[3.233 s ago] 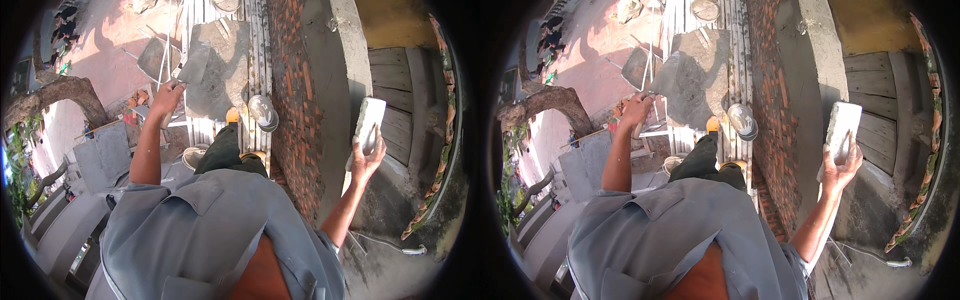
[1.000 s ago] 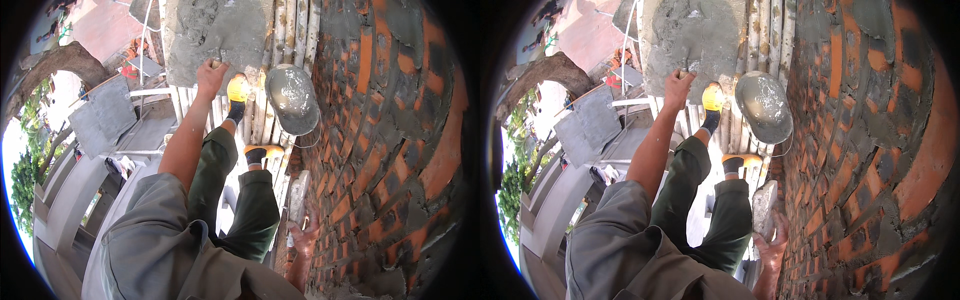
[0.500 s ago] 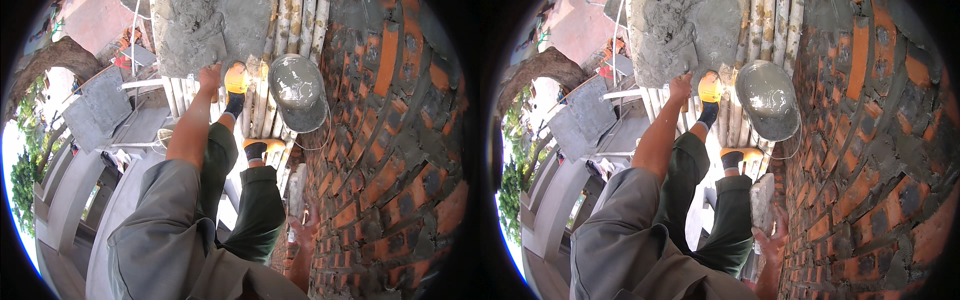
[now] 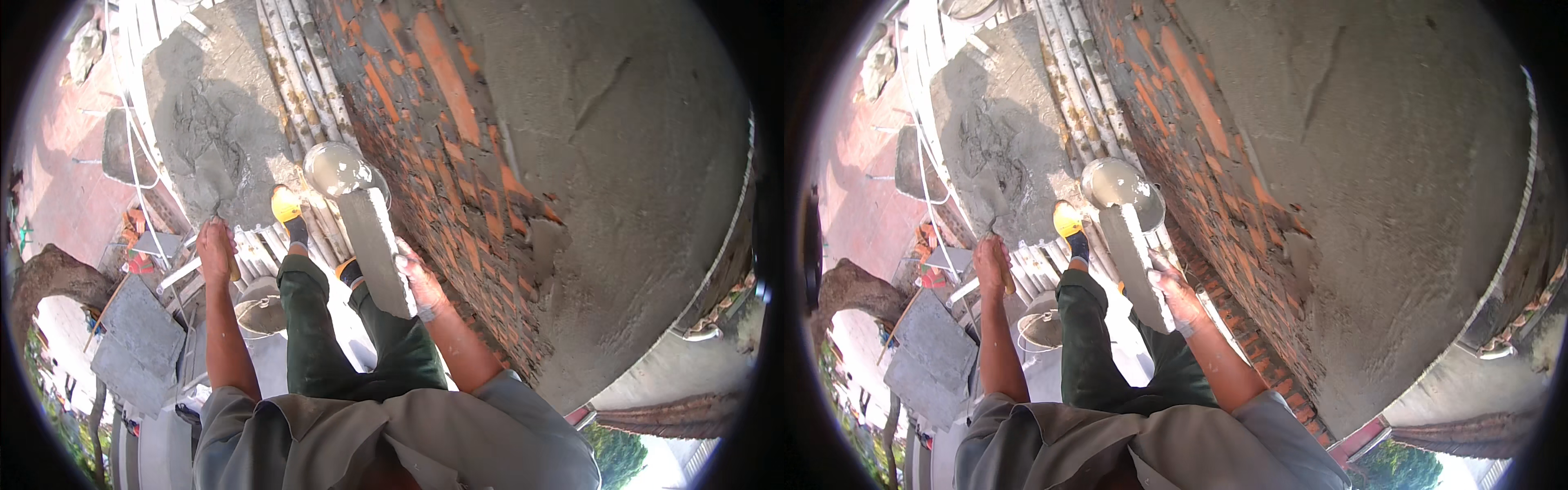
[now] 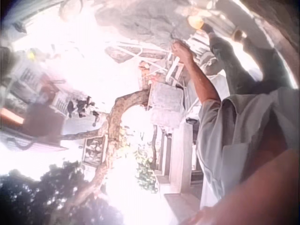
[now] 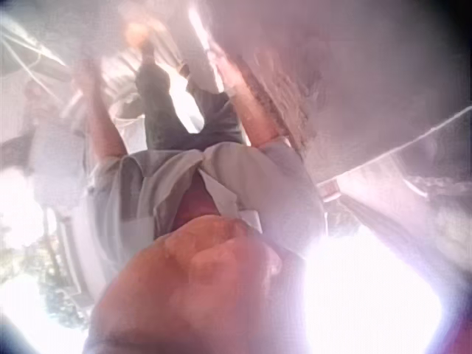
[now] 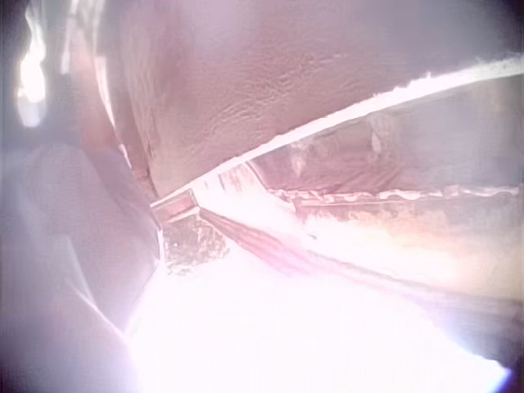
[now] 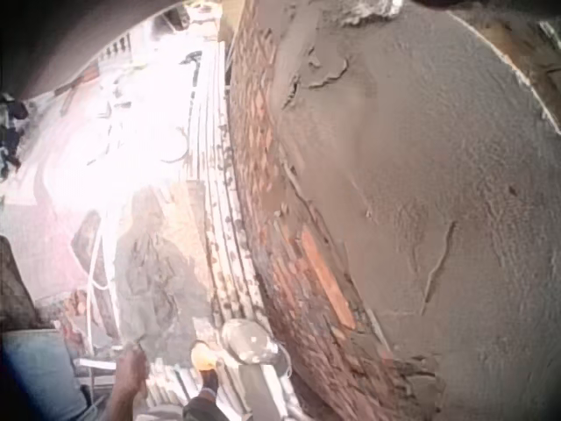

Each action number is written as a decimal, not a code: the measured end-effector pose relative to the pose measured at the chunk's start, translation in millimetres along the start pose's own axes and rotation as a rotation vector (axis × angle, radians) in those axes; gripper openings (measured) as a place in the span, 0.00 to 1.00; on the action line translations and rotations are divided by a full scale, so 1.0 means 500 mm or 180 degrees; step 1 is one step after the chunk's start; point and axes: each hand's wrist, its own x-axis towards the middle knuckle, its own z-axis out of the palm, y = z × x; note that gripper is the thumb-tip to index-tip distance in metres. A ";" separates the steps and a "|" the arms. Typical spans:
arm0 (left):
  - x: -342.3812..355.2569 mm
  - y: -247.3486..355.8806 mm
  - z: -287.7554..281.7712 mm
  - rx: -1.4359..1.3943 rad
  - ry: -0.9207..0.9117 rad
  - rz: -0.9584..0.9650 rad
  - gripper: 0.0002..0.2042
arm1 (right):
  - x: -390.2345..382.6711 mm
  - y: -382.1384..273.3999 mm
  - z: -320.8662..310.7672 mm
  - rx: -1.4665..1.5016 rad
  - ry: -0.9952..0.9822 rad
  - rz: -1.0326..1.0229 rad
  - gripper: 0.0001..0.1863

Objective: The person applies wet cement to a curved brick wall using a trowel and a bucket, then smooths the surface with a rectangular float. The person repeatedly scoops cement, applies it to the wall, and levels it while standing on a bamboo scaffold.

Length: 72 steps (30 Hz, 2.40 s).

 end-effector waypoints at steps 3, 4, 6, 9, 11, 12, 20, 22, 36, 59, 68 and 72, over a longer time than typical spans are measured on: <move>-0.192 0.163 -0.045 -0.0128 -0.0434 0.0448 0.20 | -0.019 -0.062 0.101 0.0741 -0.0071 -0.0282 0.41; -0.255 0.217 -0.054 -0.0051 -0.0492 0.0552 0.21 | -0.040 -0.094 0.127 0.0729 -0.0112 -0.0254 0.39; -0.385 0.307 -0.062 0.0153 -0.0556 0.0913 0.18 | -0.084 -0.149 0.185 0.0809 -0.0166 -0.0276 0.36; -0.555 0.405 -0.046 0.0150 -0.0818 0.1367 0.21 | -0.127 -0.222 0.279 0.1144 -0.0594 -0.0626 0.34; -0.634 0.451 -0.032 0.0369 -0.1063 0.1179 0.23 | -0.148 -0.264 0.328 0.1264 -0.0941 -0.0820 0.34; -0.665 0.468 -0.027 0.1037 -0.0971 0.1681 0.22 | -0.166 -0.275 0.345 0.1396 -0.1081 -0.0887 0.33; -0.767 0.555 -0.102 0.1818 -0.0290 0.3098 0.18 | -0.326 -0.321 0.344 0.2255 -0.1842 -0.1040 0.25; -0.719 0.588 -0.134 0.2463 -0.0089 0.3080 0.17 | -0.375 -0.321 0.318 0.2197 -0.1789 -0.1041 0.25; -0.850 0.889 0.004 0.3561 -0.1042 0.4644 0.16 | -0.628 -0.283 0.207 0.2964 -0.1395 -0.1617 0.30; -0.875 0.989 0.246 0.3938 -0.1667 0.5014 0.17 | -0.638 -0.150 0.164 0.2904 -0.0803 -0.1836 0.28; -0.957 0.871 0.293 0.4554 -0.1961 0.3282 0.20 | -0.643 -0.113 0.108 0.2700 -0.0556 -0.1896 0.26; -0.921 0.877 0.300 0.4782 -0.1791 0.3275 0.21 | -0.649 -0.110 0.109 0.2629 -0.0557 -0.1959 0.24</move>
